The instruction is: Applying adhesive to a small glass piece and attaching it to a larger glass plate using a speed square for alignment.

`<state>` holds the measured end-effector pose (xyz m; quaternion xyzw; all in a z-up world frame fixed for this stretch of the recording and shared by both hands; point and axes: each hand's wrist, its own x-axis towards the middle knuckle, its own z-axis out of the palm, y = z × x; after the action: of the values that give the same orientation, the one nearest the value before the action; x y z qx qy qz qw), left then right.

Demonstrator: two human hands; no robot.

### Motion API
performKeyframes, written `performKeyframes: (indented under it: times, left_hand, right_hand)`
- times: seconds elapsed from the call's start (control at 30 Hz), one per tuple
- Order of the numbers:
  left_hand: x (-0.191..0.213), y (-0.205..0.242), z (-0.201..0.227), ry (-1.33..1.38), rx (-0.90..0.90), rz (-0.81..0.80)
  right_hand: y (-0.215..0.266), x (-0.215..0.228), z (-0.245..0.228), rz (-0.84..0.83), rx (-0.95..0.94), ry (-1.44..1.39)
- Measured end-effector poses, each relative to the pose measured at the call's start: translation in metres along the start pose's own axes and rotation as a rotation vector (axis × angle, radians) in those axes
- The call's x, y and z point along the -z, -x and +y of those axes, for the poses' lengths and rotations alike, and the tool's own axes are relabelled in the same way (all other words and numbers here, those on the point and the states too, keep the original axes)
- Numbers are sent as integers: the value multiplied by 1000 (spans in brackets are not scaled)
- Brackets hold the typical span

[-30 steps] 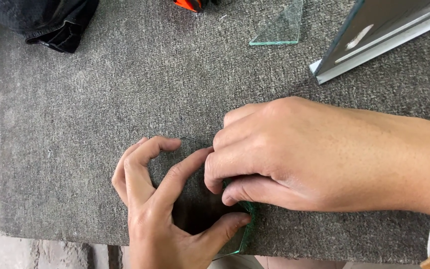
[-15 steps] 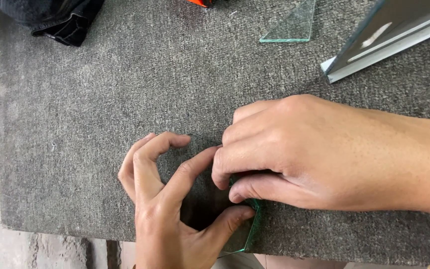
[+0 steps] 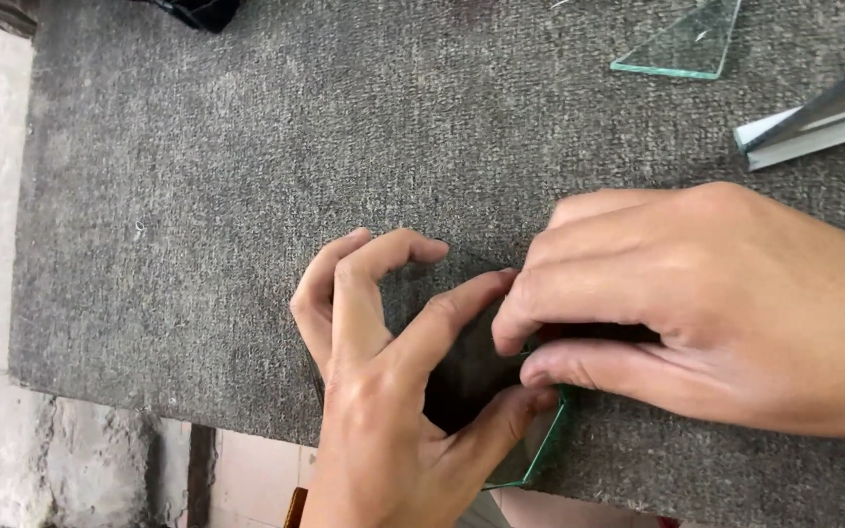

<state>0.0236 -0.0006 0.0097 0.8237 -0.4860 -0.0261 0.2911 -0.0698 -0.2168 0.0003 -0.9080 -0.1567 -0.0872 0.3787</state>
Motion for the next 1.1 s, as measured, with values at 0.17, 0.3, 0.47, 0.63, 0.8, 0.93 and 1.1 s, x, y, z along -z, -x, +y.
performKeyframes:
  times: [0.17, 0.3, 0.47, 0.63, 0.8, 0.93, 1.1]
  left_hand:
    - [-2, 0, 1, -8, -12, 23]
    - [-9, 0, -3, -42, -7, 59]
    - [-16, 1, -3, -98, -20, 138]
    - [-19, -1, 2, -145, 5, 187]
    - [-18, -1, 2, -145, -4, 181]
    - [-18, -2, 2, -145, -8, 182]
    - [-18, -2, 0, -153, -24, 172]
  right_hand:
    - [-1, 5, 0, 27, -21, -29]
    - [1, 11, 6, 56, -115, 56]
    - [8, 12, 12, 128, -246, 138]
    - [12, 9, 14, 126, -346, 167]
    - [14, 2, 14, 78, -401, 131]
    - [13, 0, 13, 93, -350, 96]
    - [13, -1, 14, 83, -348, 92]
